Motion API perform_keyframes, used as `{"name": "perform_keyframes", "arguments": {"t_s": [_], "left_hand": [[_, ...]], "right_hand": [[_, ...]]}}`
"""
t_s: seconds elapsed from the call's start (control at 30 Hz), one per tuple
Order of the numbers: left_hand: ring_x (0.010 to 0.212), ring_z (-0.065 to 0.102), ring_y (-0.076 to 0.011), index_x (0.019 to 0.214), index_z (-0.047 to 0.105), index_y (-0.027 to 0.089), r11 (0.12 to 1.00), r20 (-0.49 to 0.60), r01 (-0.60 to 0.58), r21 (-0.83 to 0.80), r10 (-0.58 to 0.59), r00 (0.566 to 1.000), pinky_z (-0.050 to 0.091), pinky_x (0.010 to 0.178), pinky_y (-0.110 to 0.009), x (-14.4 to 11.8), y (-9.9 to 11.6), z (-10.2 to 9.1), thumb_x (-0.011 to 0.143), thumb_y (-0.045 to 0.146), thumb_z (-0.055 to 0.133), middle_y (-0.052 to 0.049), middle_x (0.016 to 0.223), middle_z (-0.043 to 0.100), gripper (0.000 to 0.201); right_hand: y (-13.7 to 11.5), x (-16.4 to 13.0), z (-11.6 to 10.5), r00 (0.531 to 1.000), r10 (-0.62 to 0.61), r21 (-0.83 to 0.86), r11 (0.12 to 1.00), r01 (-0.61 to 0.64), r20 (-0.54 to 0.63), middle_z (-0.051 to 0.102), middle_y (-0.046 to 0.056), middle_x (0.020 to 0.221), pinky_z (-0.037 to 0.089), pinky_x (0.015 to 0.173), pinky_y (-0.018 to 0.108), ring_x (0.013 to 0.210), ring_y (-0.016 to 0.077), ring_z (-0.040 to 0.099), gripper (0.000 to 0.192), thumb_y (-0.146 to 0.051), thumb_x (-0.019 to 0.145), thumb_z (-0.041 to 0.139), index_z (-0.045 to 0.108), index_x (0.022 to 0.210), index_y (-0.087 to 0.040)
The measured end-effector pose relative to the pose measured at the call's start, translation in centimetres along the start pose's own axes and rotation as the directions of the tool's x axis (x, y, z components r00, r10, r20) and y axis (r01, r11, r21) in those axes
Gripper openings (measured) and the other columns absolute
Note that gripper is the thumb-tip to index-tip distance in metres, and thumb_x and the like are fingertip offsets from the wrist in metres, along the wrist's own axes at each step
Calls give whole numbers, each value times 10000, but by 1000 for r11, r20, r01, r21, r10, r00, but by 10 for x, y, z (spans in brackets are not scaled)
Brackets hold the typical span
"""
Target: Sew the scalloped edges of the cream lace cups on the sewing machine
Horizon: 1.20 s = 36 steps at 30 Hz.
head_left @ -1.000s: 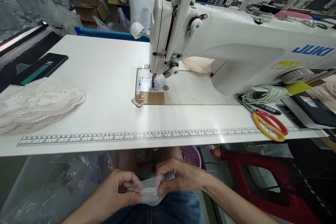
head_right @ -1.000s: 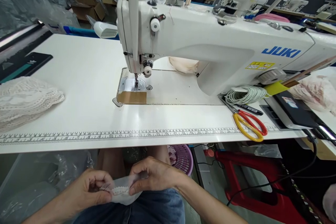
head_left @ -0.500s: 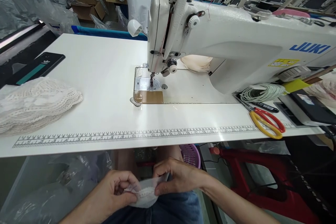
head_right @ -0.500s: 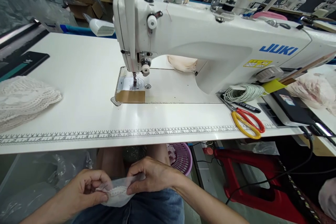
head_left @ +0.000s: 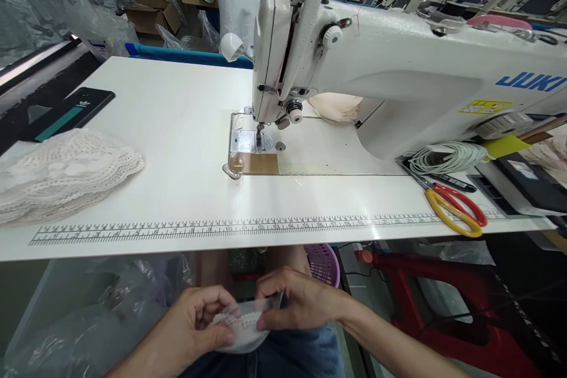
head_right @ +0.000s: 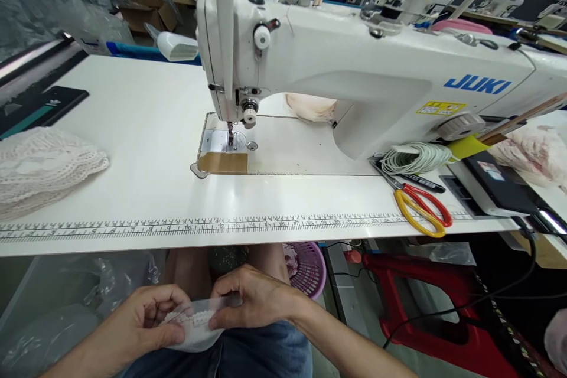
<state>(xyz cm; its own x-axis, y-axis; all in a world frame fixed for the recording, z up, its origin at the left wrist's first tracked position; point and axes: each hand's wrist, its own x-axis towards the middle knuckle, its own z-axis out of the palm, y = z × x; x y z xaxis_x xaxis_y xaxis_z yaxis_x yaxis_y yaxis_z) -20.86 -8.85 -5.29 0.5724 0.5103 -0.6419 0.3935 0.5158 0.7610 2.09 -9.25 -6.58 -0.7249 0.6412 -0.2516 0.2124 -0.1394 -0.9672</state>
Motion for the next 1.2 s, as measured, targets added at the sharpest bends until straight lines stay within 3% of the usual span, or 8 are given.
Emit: {"name": "perform_keyframes", "arguments": {"t_s": [0.17,0.33,0.47,0.67,0.77,1.0,1.2], "left_hand": [[846,523,-194,982,641,181,995,-26,-50,91,53,998,363,750,-260,-4,-4,-6,664,292,716,-32,889,614,346],[767,449,-161,861,678,179,981,-33,-108,159,115,993,305,671,-229,-5,-8,-6,656,407,744,6,794,489,313],[691,405,-127,699,683,158,983,-6,-162,82,163,987,278,632,-228,-5,-2,-4,736,475,681,14,743,423,320],[771,531,-160,759,767,199,978,67,-149,-145,160,985,342,697,-246,-4,-2,-5,751,434,701,-48,864,626,245],[735,518,-168,793,768,182,977,84,-142,-157,156,984,337,660,-248,-3,-4,-7,766,470,671,-55,806,648,305],[645,356,-128,776,733,146,994,32,-104,44,102,994,248,595,-230,-6,4,-7,702,501,694,22,616,420,364],[595,305,-114,652,684,124,992,19,-86,88,85,996,197,548,-242,-3,2,-3,725,469,663,32,580,358,353]], "right_hand": [[0,-1,-3,1000,18,19,1000,-18,23,539,-12,744,350,552,173,646,90,474,154,-265,773,670,630,788,-118],[-3,-2,-5,1000,16,-10,1000,-16,9,551,-12,747,357,588,191,668,102,489,101,-219,764,666,626,774,-128],[-7,-3,-5,1000,30,-1,1000,-30,-9,556,-8,751,360,588,194,676,109,502,90,-205,766,669,625,759,-127],[-7,-3,-7,1000,-4,67,998,5,-18,565,8,766,361,581,195,680,107,509,142,-251,769,706,687,792,-112],[-5,-2,-7,1000,-17,90,996,19,-19,561,9,758,366,584,196,676,105,508,157,-266,769,711,696,795,-112],[-5,0,-6,1000,-20,50,999,21,-12,577,13,763,381,594,203,695,119,538,158,-278,777,700,687,786,-121],[-5,-1,-7,1000,-7,23,1000,8,-10,587,20,775,391,596,209,694,125,548,184,-310,786,687,684,786,-126]]}}
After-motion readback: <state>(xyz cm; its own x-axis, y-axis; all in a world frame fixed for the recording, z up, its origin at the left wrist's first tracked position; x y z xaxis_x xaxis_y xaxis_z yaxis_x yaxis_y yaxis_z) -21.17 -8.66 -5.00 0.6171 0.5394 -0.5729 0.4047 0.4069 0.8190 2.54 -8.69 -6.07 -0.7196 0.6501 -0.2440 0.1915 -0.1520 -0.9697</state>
